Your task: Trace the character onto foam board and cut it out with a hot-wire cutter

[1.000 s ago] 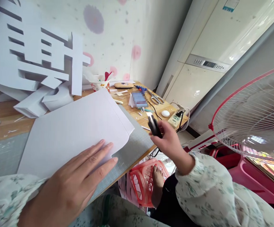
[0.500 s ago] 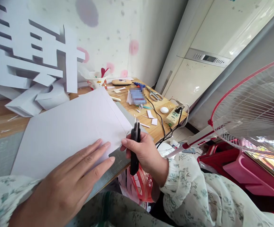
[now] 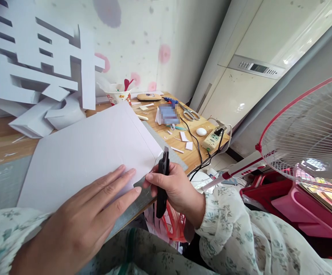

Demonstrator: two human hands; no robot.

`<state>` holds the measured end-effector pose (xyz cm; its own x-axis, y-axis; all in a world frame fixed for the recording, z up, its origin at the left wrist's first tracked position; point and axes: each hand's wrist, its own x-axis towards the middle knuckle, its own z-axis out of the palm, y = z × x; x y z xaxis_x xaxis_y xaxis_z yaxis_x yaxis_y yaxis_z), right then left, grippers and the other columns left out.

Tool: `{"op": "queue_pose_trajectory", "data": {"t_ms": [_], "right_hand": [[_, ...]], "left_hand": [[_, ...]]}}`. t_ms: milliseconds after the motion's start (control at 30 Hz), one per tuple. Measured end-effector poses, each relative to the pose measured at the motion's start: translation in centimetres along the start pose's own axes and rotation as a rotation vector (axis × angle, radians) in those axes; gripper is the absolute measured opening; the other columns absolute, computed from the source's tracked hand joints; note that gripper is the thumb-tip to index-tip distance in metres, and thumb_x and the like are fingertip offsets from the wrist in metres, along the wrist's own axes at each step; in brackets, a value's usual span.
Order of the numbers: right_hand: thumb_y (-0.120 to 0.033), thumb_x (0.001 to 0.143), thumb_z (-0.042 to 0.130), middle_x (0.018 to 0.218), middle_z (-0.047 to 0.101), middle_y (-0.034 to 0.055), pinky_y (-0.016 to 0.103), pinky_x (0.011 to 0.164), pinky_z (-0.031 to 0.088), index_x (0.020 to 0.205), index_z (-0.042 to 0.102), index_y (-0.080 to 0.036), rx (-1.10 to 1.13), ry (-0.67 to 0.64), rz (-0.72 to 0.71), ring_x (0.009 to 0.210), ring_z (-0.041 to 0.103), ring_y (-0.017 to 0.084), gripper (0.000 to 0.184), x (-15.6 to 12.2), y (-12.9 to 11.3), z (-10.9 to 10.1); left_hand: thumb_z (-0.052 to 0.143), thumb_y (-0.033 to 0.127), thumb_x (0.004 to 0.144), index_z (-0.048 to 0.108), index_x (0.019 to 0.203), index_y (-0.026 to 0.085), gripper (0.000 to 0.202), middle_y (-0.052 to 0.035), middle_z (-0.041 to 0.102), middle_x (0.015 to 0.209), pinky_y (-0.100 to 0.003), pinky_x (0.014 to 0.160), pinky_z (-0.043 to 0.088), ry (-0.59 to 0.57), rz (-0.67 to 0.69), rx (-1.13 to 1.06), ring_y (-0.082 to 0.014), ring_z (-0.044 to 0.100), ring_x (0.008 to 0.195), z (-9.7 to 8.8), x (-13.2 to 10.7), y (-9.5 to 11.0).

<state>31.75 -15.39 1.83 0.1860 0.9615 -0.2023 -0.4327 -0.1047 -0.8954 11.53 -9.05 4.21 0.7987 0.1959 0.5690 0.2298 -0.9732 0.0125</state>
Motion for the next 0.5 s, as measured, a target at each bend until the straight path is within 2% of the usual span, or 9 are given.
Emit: {"op": "queue_pose_trajectory", "data": {"t_ms": [167,333,500], "right_hand": [[-0.025,0.063,0.085,0.053,0.067,-0.0007,0.018,0.043,0.044,0.065,0.065,-0.015,-0.017,0.049,-0.002,0.040,0.054,0.008,0.023,-0.06,0.31,-0.37],[-0.036,0.067,0.085,0.060,0.070,0.0003,0.018,0.040,0.041,0.071,0.068,-0.015,0.001,0.077,-0.066,0.039,0.054,0.008,0.027,-0.13,-0.03,-0.28],[-0.029,0.067,0.083,0.052,0.065,-0.0012,0.017,0.042,0.040,0.064,0.066,-0.015,-0.070,0.125,-0.074,0.041,0.052,0.006,0.023,-0.21,-0.35,0.40]], "left_hand": [[0.034,0.017,0.105,0.075,0.112,0.019,0.041,-0.0140,0.063,0.134,-0.050,0.096,0.059,0.000,-0.005,-0.007,-0.0344,0.061,0.123,-0.13,-0.01,0.10],[0.034,0.016,0.105,0.075,0.112,0.018,0.041,-0.0143,0.063,0.134,-0.049,0.096,0.059,0.001,-0.001,-0.017,-0.0342,0.061,0.123,-0.03,-0.04,0.14],[0.035,0.015,0.105,0.075,0.111,0.017,0.040,-0.0152,0.063,0.133,-0.051,0.095,0.059,0.012,-0.003,-0.015,-0.0358,0.061,0.123,-0.01,-0.16,-0.03]]}}
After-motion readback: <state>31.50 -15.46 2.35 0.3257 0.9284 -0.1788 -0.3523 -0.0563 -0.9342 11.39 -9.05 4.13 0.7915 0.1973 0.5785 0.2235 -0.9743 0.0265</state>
